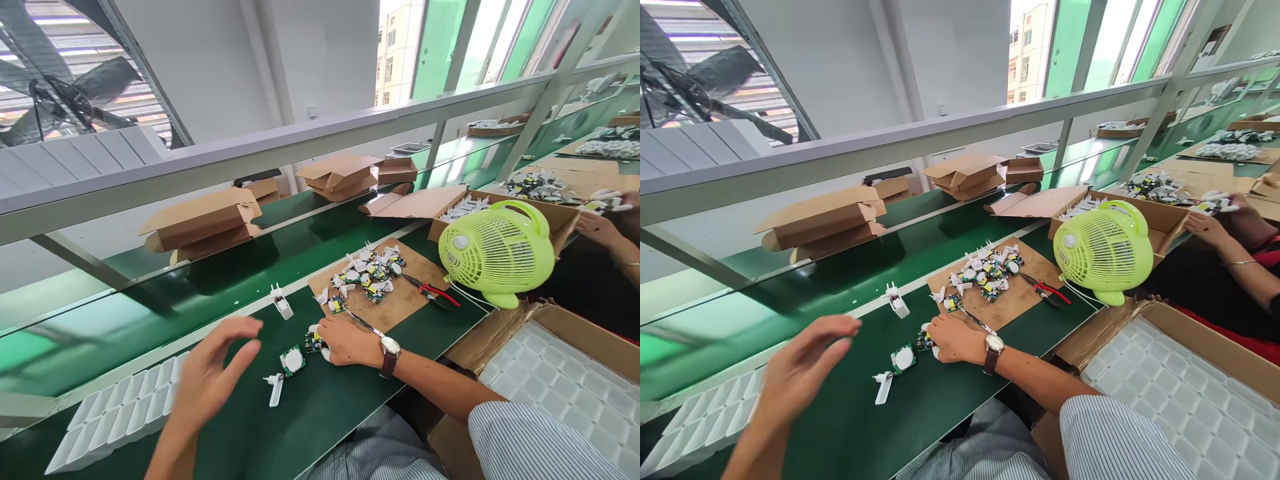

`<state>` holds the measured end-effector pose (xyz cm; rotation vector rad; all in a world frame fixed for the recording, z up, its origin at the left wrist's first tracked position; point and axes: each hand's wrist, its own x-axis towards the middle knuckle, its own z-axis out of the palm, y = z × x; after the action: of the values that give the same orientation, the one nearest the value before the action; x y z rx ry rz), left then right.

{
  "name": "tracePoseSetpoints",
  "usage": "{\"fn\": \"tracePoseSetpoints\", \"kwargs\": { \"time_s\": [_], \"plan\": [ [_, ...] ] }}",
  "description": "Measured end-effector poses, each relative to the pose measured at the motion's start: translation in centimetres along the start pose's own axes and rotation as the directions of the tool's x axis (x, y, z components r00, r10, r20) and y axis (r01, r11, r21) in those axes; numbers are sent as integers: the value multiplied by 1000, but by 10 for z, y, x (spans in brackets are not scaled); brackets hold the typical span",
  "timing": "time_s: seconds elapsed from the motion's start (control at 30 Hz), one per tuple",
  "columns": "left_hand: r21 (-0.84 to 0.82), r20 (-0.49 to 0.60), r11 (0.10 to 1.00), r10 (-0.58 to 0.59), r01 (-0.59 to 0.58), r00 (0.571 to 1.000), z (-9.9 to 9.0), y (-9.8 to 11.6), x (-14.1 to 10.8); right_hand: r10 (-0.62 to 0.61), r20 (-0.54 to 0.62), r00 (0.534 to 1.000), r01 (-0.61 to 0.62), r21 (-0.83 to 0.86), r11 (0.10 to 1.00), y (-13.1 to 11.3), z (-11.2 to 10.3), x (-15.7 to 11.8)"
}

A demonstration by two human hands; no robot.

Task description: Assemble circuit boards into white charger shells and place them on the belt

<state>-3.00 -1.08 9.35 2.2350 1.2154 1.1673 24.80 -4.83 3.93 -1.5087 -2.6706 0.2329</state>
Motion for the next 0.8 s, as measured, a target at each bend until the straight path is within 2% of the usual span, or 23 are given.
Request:
{"fn": "tracePoseSetpoints", "kwargs": {
  "time_s": [0.07, 0.17, 0.23, 0.3, 0.37, 0.47, 0.57, 0.7, 0.8],
  "plan": [
    [-12, 92, 984, -175, 176, 980, 27, -16, 9, 8, -22, 1000, -8, 19, 1000, 0, 1, -7],
    [-83, 138, 892, -432, 445, 891, 72, -45, 22, 38, -35, 999, -36, 39, 999, 0, 4, -12],
    [-167, 157, 839, -497, 519, 854, 95, -60, 29, 59, -26, 998, -58, 36, 998, 0, 6, -13],
    [-227, 172, 815, -505, 533, 846, 110, -67, 34, 67, -22, 997, -66, 35, 997, 0, 6, -12],
    [-251, 185, 811, -496, 529, 848, 116, -68, 37, 66, -28, 997, -65, 45, 997, 0, 6, -10],
    [-259, 207, 806, -492, 533, 845, 111, -65, 34, 55, -84, 995, -47, 90, 995, 2, 8, -9],
    [-203, 217, 833, -475, 516, 853, 91, -61, 18, 13, -217, 976, 23, 161, 987, 9, 10, -5],
    [79, 187, 941, -337, 328, 923, 50, -60, -15, -70, -362, 929, 156, 212, 965, 19, 12, 13],
    [350, 81, 920, -219, 178, 972, 15, -66, -39, -149, -422, 894, 260, 219, 941, 22, 12, 34]
  ]
}}
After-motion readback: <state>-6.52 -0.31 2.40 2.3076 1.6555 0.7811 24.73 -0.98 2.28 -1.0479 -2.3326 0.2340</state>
